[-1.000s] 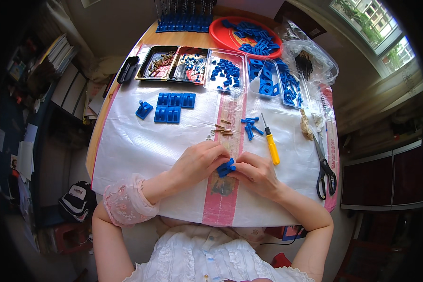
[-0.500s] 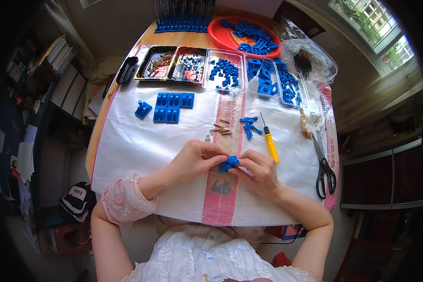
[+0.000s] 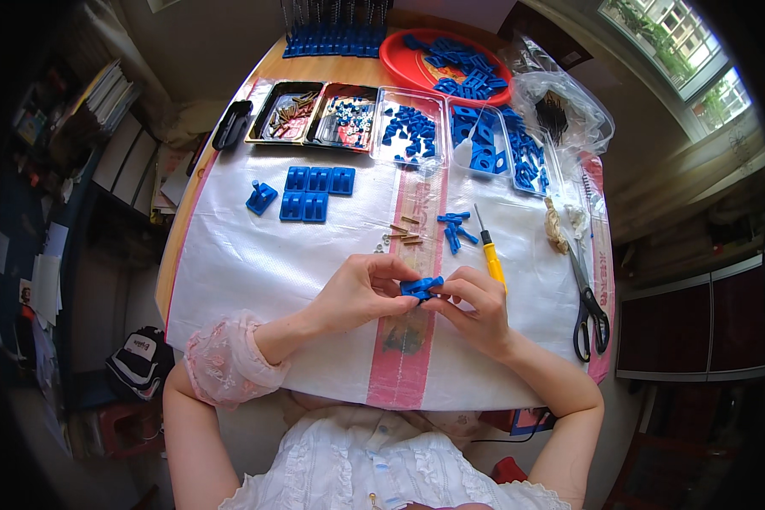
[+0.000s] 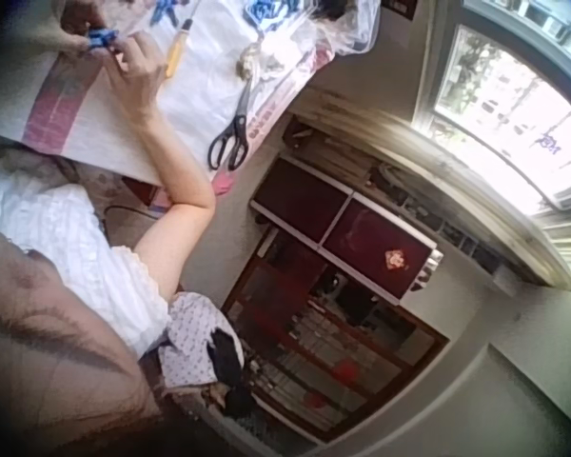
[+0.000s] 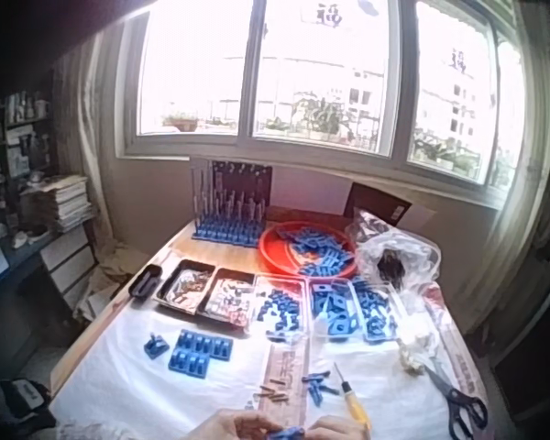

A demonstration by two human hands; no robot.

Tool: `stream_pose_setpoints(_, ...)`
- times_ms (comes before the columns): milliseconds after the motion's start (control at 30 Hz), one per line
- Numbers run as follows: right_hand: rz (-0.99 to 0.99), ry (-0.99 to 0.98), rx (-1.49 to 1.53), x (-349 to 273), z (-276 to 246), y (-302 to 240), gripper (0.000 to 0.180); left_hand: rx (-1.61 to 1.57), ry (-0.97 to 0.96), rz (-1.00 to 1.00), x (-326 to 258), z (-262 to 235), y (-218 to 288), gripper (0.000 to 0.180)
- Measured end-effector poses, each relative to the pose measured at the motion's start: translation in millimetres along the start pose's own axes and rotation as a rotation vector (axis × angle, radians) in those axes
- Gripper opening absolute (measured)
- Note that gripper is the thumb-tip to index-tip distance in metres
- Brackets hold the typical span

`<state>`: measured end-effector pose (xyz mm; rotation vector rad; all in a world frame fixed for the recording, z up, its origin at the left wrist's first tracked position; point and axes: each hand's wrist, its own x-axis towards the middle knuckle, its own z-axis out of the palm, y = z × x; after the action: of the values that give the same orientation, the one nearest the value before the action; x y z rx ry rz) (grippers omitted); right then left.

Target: Assembling small blue plastic components using a precision screwdriver.

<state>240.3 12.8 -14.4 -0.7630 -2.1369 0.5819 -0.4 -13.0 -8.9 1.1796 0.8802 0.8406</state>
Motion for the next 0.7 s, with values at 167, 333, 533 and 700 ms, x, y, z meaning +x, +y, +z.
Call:
stream_pose_setpoints(167, 0.030, -0.038, 0.016, -1.5, -1.6, 0.0, 0.023, -0.075, 0.000, -0.050, 1.9, -2.9, -0.4, 0.031)
stream_pose_setpoints(333, 0.025, 0.008, -0.016, 5.6, -7.0, -8.4, 0.025, -0.199, 0.048, -0.049, 5.3, -6.3, 0.1, 0.032)
stream_pose_setpoints(533, -0.032, 0.182, -0.387, 17.2, -30.9, -1.4, 0.021, -0.427, 0.177, -0.143, 4.2, -15.7, 12.5, 0.030)
stream_pose_setpoints(700, 0.250, -0.017, -0.811, 20.7, -44.5, 2.4, 0.036, -0.490, 0.251, -0.170, 4.5, -14.7, 20.9, 0.032)
